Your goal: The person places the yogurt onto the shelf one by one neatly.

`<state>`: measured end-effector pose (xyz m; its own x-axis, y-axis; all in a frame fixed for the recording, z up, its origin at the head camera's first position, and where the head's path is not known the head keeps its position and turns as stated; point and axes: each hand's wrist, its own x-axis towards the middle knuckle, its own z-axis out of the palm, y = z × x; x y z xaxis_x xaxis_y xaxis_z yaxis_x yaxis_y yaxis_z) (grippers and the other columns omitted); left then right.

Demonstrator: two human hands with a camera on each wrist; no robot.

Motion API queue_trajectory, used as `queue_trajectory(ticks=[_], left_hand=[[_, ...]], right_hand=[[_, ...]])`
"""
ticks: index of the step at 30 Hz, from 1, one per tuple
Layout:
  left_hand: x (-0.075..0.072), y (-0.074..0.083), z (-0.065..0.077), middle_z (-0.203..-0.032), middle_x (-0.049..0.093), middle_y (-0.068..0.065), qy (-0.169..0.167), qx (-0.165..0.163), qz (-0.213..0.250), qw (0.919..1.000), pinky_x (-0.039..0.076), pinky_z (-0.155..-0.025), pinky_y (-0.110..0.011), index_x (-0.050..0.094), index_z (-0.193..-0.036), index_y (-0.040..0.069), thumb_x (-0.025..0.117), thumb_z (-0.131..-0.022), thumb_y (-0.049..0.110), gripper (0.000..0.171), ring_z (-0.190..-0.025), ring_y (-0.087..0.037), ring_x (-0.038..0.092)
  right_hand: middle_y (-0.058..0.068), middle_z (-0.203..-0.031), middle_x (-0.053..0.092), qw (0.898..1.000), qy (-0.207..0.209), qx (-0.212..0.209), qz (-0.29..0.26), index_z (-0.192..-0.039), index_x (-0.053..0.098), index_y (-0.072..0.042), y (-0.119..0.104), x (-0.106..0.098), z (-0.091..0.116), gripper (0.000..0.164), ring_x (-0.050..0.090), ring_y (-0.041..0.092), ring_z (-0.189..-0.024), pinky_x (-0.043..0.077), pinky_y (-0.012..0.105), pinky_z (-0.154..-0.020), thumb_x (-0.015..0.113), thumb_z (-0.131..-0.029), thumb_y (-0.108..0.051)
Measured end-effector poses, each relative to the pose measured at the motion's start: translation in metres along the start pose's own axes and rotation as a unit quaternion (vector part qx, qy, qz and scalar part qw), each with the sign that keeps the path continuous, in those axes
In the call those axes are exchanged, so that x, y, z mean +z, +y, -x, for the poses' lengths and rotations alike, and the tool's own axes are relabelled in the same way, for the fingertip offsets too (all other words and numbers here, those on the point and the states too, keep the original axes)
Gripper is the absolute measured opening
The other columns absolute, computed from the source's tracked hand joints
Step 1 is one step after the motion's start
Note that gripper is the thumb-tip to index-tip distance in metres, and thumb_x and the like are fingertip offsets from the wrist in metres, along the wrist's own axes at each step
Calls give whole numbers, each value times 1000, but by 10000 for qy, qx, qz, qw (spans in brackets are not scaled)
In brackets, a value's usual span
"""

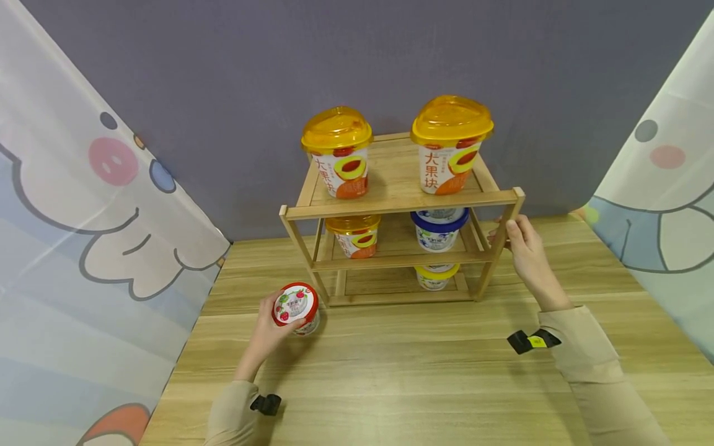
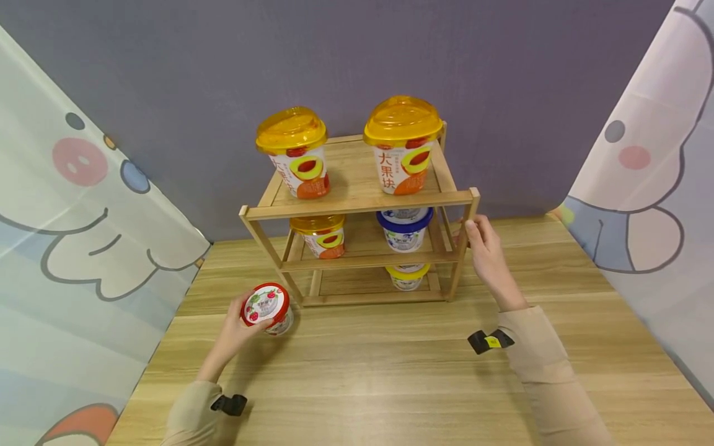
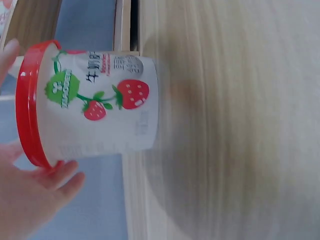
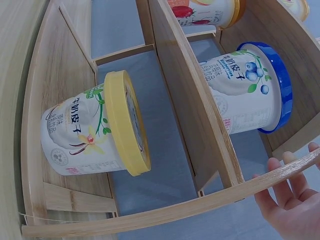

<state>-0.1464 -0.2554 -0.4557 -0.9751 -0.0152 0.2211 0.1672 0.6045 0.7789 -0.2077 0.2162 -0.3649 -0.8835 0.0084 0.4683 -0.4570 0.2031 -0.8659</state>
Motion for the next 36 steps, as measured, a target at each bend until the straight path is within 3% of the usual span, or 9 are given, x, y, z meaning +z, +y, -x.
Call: queue_trajectory(ticks=[3,7,9,12,14,17,26,31,36], left_hand=[[-2,3,4,-122,34,-24,-35,207,80,9997,32,-90,-51,34,-128,-5,80,-63,10,81,-110,-35,37],[-5,24,10,-120,32,-28,-141,-90,134,9998,30,-92,-54,32,-129,-6,78,-62,4,82,-110,-41,35],[-4,21,10,-119,31,-27,-230,-366,126,9990,30,-92,-55,32,-131,-3,79,-63,7,84,-110,-41,35],[1,5,8,-117,30,-23,-325,-658,110,9972,31,-92,-54,30,-133,3,80,-63,12,87,-110,-38,35],[5,-8,5,-118,28,-22,-360,-695,158,9968,30,-93,-55,29,-134,5,81,-63,14,89,-111,-38,34],[8,-11,5,-120,27,-22,-358,-716,247,9965,30,-93,-54,27,-135,3,80,-63,11,89,-112,-38,33],[14,-15,7,-120,28,-21,28,-412,227,9989,33,-90,-51,30,-131,5,82,-60,16,89,-109,-35,36],[17,-16,7,-117,31,-22,327,-163,199,9991,33,-89,-50,34,-127,4,81,-59,13,84,-107,-34,37],[19,-15,9,-115,34,-19,478,-183,448,9977,33,-90,-45,37,-126,4,82,-57,10,82,-107,-30,37]], right_hand=[[-1,-87,54,10000,-26,29,63,-108,46,-3,1,0,0,29,56,9,-79,44,14,-70,29,-97,-23],[-1,-87,52,10000,-16,11,71,-110,42,8,1,0,0,36,56,9,-80,44,13,-70,29,-97,-23],[-1,-86,52,10000,12,4,9,-109,41,9,0,0,0,36,56,8,-80,44,13,-70,30,-97,-23],[-3,-86,53,10000,31,0,-31,-109,42,9,0,0,0,35,56,8,-79,44,14,-70,30,-97,-22],[-3,-85,54,10000,25,-1,-60,-109,41,10,0,0,0,36,56,8,-79,44,14,-69,30,-97,-22],[-4,-86,54,10000,18,8,-5,-110,40,10,0,0,1,36,55,7,-79,44,14,-69,29,-97,-22],[-1,-87,53,10000,-6,28,-61,-104,48,-17,-1,1,1,20,56,8,-77,45,14,-70,30,-97,-22],[0,-87,53,10000,19,11,17,-104,47,-17,0,0,1,20,56,7,-78,45,14,-71,30,-97,-23],[0,-88,52,10000,-5,22,69,-106,47,-15,0,1,1,22,56,6,-78,44,14,-71,29,-97,-23]])
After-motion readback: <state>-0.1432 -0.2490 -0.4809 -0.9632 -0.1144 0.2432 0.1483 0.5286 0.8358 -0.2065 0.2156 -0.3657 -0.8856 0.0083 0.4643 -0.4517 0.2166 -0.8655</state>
